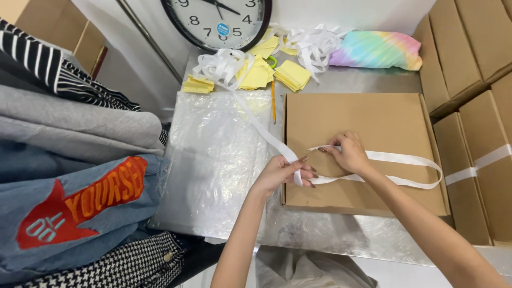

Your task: Folding a black garment, placing it in a plastic bag, putting it into a cardboard box, and tying a decorative ribbon around the box.

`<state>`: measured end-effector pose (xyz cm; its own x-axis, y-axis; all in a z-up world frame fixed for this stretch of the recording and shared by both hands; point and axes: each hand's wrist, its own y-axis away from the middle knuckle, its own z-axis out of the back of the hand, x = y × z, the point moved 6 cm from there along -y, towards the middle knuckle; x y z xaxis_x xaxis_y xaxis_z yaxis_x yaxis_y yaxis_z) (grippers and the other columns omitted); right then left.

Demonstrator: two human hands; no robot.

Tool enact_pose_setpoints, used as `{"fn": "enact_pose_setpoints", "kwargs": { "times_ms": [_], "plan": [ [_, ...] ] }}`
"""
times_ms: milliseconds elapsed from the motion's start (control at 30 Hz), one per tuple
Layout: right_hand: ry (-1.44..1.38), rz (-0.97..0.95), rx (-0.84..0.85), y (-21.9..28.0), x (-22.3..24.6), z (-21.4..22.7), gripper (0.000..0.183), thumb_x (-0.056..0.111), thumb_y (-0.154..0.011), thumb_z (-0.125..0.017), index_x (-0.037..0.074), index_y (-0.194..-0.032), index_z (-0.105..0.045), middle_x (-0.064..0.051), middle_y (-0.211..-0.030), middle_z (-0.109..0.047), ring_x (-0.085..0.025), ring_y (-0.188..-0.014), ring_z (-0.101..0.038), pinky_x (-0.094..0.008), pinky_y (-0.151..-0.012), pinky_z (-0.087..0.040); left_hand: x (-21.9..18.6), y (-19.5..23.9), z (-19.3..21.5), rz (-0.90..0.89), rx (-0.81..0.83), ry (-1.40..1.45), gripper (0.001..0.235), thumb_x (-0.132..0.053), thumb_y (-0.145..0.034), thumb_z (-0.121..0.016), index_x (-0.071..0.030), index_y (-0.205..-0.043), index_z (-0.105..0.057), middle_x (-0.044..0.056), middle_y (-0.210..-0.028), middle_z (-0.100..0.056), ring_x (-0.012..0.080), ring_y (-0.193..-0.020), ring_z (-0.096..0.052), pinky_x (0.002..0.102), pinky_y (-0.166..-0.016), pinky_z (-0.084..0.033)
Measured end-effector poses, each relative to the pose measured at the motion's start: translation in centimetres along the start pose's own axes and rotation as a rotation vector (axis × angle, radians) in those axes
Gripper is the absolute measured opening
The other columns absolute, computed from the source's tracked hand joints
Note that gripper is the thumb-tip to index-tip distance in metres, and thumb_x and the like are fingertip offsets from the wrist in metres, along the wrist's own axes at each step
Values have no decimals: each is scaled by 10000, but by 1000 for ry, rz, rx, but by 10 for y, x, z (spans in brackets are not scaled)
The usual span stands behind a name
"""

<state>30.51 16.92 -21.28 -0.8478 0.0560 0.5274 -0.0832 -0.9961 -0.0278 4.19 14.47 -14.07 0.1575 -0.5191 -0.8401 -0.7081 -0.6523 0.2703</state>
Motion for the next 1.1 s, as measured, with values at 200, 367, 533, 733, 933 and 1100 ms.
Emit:
{"fn": "enact_pose_setpoints", "kwargs": {
  "times_ms": [200, 367, 533, 733, 933, 1100],
  "plan": [
    [-1292, -340, 415, 9, 126, 25, 195, 209, -1057, -687, 59, -940, -642, -201, -1194, -795, -315, -1091, -799, -425, -919, -626, 18, 3, -37, 42, 224, -58, 290, -191, -1075, -739, 95, -1119, -724, 328, -1010, -767, 366, -828, -790, 428, -752, -667],
    [-1362, -258, 548, -6, 145, 17, 255, 296, -1060, -707, 82, -920, -701, -64, -852, -735, -201, -783, -730, -312, -707, -560, 3, 15, -38, 143, 255, -33, 429, -256, -1066, -718, 98, -1291, -627, 257, -1073, -774, 297, -892, -800, 307, -727, -634],
    [-1100, -62, 781, 36, 145, 70, 238, 141, -987, -741, -41, -834, -757, -156, -651, -719, -168, -439, -613, -271, -380, -434, 11, -25, 51, -1, 28, 678, 1191, -984, -918, -457, 0, -1590, -460, 247, -1492, -623, 460, -1389, -602, 642, -1175, -471],
    [-10, -212, 836, 43, 42, 120, 372, 278, -1006, -701, 65, -723, -816, 2, -630, -736, -118, -558, -597, -279, -539, -428, -21, -38, 138, -332, -491, 962, 529, -457, -992, -725, -39, -1316, -735, 46, -1072, -773, 280, -1252, -704, 538, -1127, -575],
    [663, -730, 379, 39, -79, 200, 476, 246, -912, -564, 59, -1281, -800, -196, -1316, -825, -400, -1190, -804, -500, -917, -655, -30, -23, 189, -419, -761, 772, 406, -373, -1011, -717, -101, -1311, -749, 15, -1088, -719, 267, -1137, -754, 502, -1075, -626],
    [-4, -294, 95, 15, 18, 185, 480, 495, -1080, -607, 143, -961, -913, -47, -1026, -844, -229, -942, -691, -345, -925, -455, -36, -45, 106, -348, -364, 172, 153, -71, -990, -732, -64, -866, -642, 224, -1234, -789, 338, -947, -797, 542, -795, -725]
  ]
}}
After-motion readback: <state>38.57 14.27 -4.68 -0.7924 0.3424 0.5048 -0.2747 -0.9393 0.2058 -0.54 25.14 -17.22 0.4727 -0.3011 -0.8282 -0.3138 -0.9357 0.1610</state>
